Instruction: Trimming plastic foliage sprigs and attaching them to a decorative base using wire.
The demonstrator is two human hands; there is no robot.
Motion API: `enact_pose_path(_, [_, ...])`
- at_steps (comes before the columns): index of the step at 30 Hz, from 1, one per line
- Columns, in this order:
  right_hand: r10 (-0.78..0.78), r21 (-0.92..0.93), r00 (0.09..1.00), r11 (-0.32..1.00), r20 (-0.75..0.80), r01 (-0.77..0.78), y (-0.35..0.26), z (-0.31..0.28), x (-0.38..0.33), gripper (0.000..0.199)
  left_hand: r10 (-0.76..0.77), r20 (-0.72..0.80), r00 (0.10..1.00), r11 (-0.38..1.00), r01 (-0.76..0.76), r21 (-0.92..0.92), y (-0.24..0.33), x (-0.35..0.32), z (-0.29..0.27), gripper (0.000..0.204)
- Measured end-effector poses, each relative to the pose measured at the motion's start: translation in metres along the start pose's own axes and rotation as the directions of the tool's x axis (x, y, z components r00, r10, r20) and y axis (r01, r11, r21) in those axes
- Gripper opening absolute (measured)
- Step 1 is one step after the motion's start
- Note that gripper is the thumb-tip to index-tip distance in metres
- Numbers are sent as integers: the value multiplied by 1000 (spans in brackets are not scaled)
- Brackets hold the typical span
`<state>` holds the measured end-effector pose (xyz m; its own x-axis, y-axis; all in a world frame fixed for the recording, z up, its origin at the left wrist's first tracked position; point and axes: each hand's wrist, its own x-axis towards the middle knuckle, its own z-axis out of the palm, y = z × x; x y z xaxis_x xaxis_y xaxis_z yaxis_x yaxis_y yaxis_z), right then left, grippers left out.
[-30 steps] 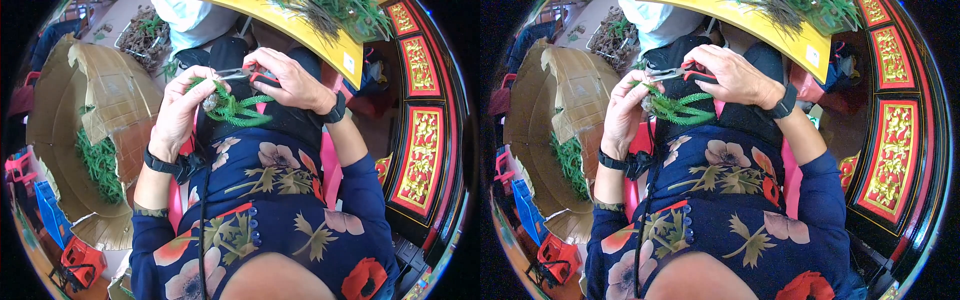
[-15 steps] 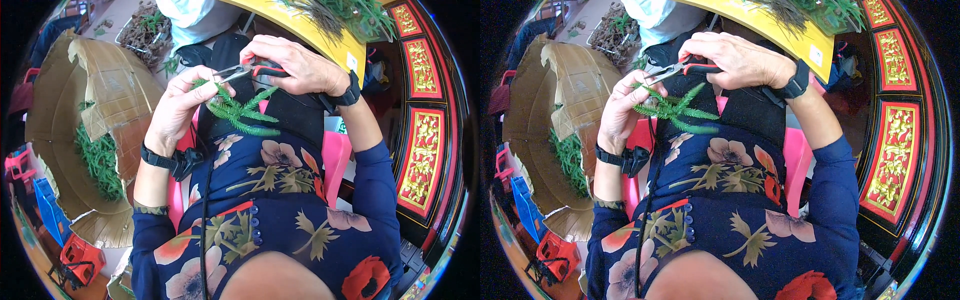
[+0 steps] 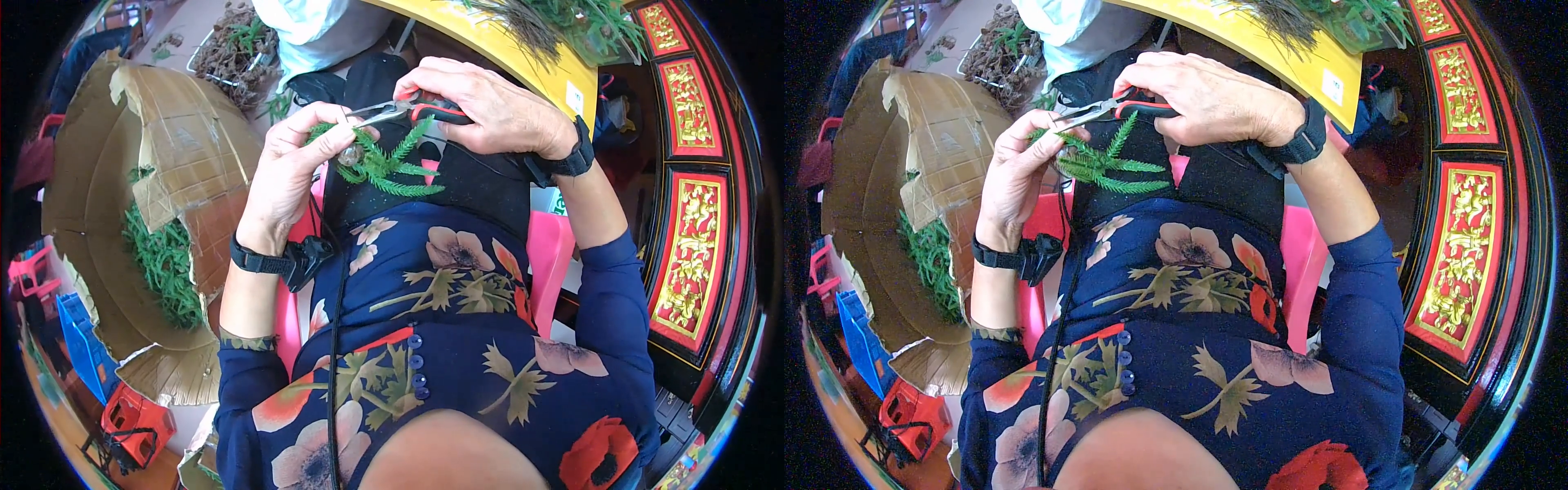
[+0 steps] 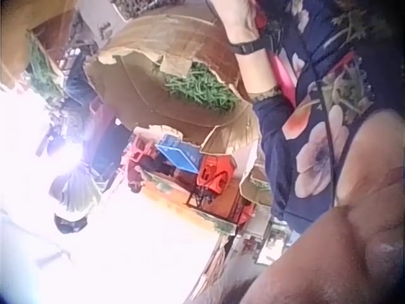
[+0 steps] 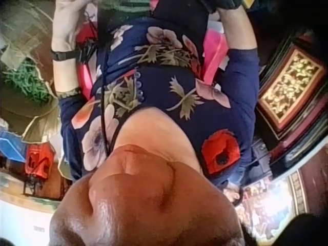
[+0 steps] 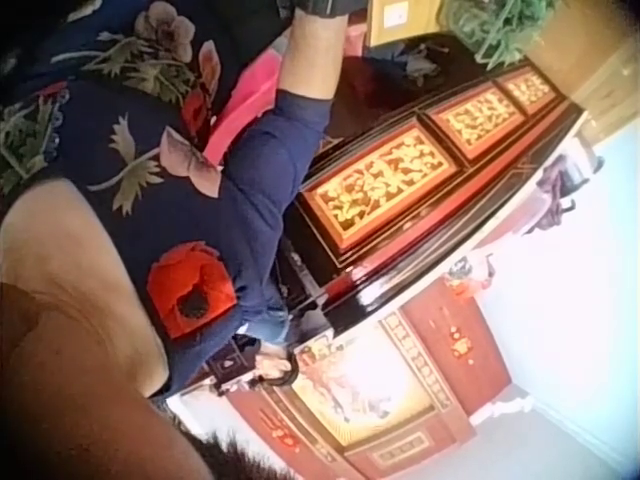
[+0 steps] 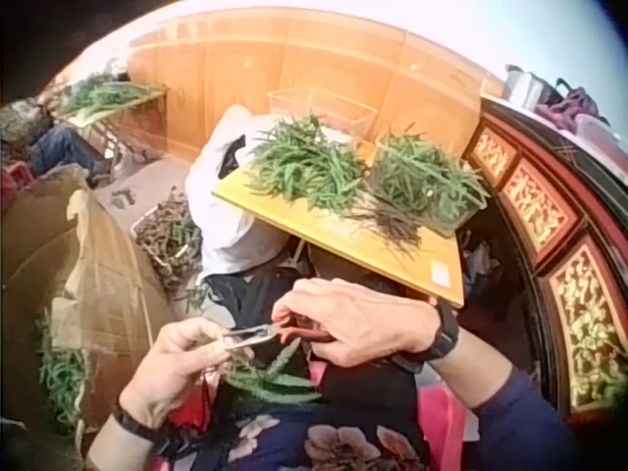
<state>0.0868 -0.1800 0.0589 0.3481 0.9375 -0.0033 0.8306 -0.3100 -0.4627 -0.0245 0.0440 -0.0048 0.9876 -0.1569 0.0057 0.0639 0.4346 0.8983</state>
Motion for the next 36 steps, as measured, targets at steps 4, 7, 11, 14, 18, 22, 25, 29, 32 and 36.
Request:
enact_pose_path(4, [50,-23,998,998,-44,-51,2,6,-1,36,32,-70,997,998,-28,57,-1,1,3,10])
enact_pose_path(7, [36,-46,997,998,-72,-39,4,10,-2,38,10,-76,997,999,-7,50,0,1,3,9])
enact_pose_path(11, [-19,-3,1000,1000,-23,18,11,6,-1,39,-75,2,997,995,75,-72,4,-1,1,9])
enact_pose_path(14, [-77,-7,997,997,-20,77,14,3,3,38,-151,103,983,967,169,-192,5,-1,-2,10])
enact_pose_path(18, [-164,-10,986,986,-15,164,14,5,9,37,-141,171,975,988,149,-38,1,-1,-3,12])
enact_pose_path(22, [-164,-4,986,986,8,164,15,2,10,37,-143,231,962,980,171,-105,3,-1,-3,16])
enact_pose_path(25, [-179,-29,984,983,-3,179,18,2,10,38,-158,158,975,979,176,-106,4,-3,0,26])
enact_pose_path(29, [-240,-75,970,969,-45,237,17,2,10,40,-177,192,965,973,201,-112,7,-3,2,28])
enact_pose_path(32, [-240,-52,970,970,-47,238,13,2,12,40,-172,199,965,971,200,-129,5,-3,1,29])
enact_pose_path(36, [-270,-83,959,961,-86,264,12,4,12,39,-135,289,948,961,196,-194,-2,0,-10,23])
